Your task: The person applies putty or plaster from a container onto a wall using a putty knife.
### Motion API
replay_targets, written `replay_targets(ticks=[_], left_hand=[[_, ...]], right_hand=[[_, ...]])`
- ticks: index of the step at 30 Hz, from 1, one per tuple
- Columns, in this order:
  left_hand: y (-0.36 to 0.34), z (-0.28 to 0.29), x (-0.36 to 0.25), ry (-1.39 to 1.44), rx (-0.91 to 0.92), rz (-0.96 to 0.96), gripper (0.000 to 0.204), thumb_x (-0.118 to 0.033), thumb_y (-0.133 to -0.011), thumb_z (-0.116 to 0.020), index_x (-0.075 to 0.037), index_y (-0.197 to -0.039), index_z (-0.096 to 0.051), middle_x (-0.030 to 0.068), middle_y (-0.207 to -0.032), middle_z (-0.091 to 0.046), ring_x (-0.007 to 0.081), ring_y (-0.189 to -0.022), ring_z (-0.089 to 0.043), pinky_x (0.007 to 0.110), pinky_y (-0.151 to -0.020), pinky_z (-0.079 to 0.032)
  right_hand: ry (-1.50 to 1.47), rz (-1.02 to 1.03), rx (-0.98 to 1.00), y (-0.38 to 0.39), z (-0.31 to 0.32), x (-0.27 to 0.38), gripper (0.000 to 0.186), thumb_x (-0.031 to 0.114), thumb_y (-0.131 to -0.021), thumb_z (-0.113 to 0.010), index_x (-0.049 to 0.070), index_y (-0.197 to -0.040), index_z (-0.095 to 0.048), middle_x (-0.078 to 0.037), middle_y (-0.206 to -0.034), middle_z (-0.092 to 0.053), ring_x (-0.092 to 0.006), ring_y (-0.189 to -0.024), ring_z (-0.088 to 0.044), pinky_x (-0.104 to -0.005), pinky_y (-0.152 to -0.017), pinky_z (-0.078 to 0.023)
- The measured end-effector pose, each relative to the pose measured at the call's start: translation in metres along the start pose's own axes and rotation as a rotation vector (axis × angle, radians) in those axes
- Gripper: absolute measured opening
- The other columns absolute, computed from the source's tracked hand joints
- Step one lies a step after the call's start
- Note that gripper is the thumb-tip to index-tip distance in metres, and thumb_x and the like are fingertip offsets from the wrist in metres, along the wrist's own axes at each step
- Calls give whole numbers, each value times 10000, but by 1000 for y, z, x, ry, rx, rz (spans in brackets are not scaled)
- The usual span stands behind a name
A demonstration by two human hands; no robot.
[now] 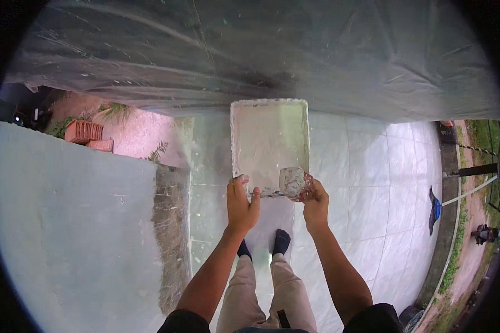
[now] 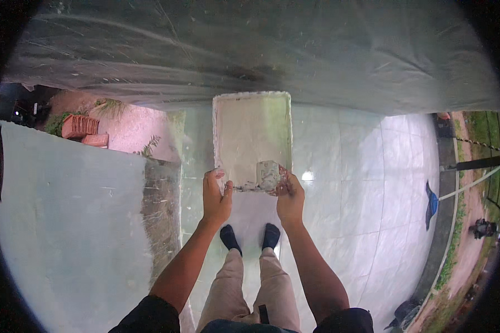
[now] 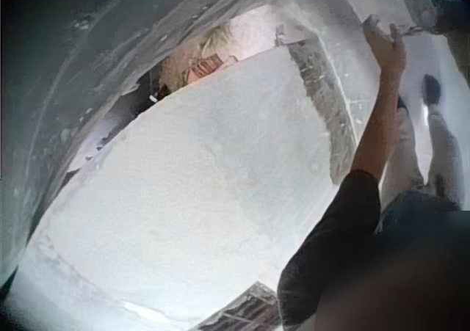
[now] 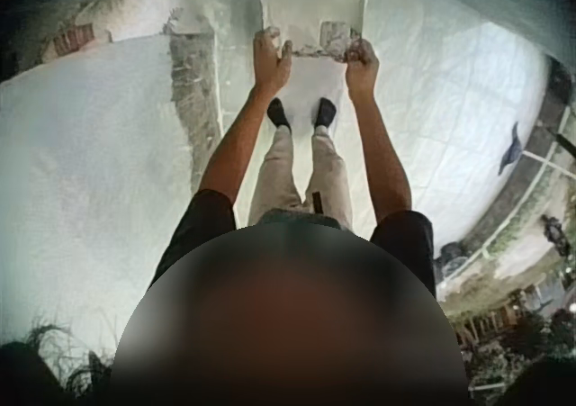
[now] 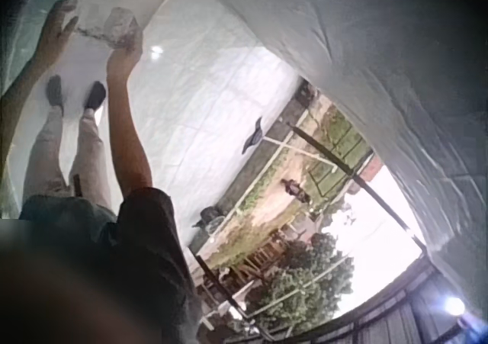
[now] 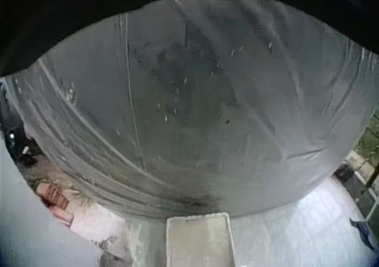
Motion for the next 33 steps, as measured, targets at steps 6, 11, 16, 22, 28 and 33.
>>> replay_targets(ticks=[6,11,16,22,28,33], left_hand=[[30,-29,43,-3,76,92,338,-95,-879,-554,25,-1167,-426,206,-1103,-497,347,-1057,-495,433,-941,-384],[49,-42,73,16,108,151,343,-73,-876,-552,24,-1180,-425,202,-1101,-501,340,-1045,-497,430,-930,-386],[53,-41,85,111,16,203,343,-76,-854,-574,39,-1146,-434,209,-1019,-510,362,-966,-504,439,-884,-394],[79,-36,138,143,-223,545,294,-76,-850,-604,22,-1064,-428,165,-993,-449,309,-935,-465,407,-840,-376],[87,-57,136,1015,-334,1296,728,-492,-917,-465,-20,-1419,-230,164,-1333,-414,311,-1267,-399,433,-1071,-263],[72,-65,127,1499,-263,1299,772,-572,-923,-343,-38,-1462,-202,178,-1442,-323,351,-1383,-257,482,-1153,-115]], right_hand=[[259,-3,-11,-6,12,-55,381,-117,-900,-385,-39,-1244,-529,-73,-1151,-610,-119,-989,-569,-254,-893,-439],[318,28,-45,0,12,-73,298,-64,-908,-457,-16,-1176,-576,-118,-1039,-647,-171,-961,-600,-272,-862,-458],[519,127,44,-5,-2,-64,349,-97,-890,-401,-18,-1197,-549,-102,-1079,-623,-170,-996,-579,-277,-891,-440],[734,330,192,-30,-58,-27,399,-119,-854,-455,18,-1217,-549,-195,-1046,-663,-333,-1015,-644,-341,-871,-492],[810,461,448,-49,-105,-28,532,-137,-780,-503,81,-1261,-573,-210,-910,-640,-381,-824,-629,-422,-728,-493],[854,486,477,-57,-119,-32,488,-106,-834,-503,95,-1274,-568,-207,-863,-609,-369,-768,-592,-415,-723,-473]])
Point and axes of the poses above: each hand's wrist, its own y-axis away from the middle knuckle, its own z-axis out of the back of the hand, x = y × z, the point moved 7 cm from there along -y, towards the middle knuckle
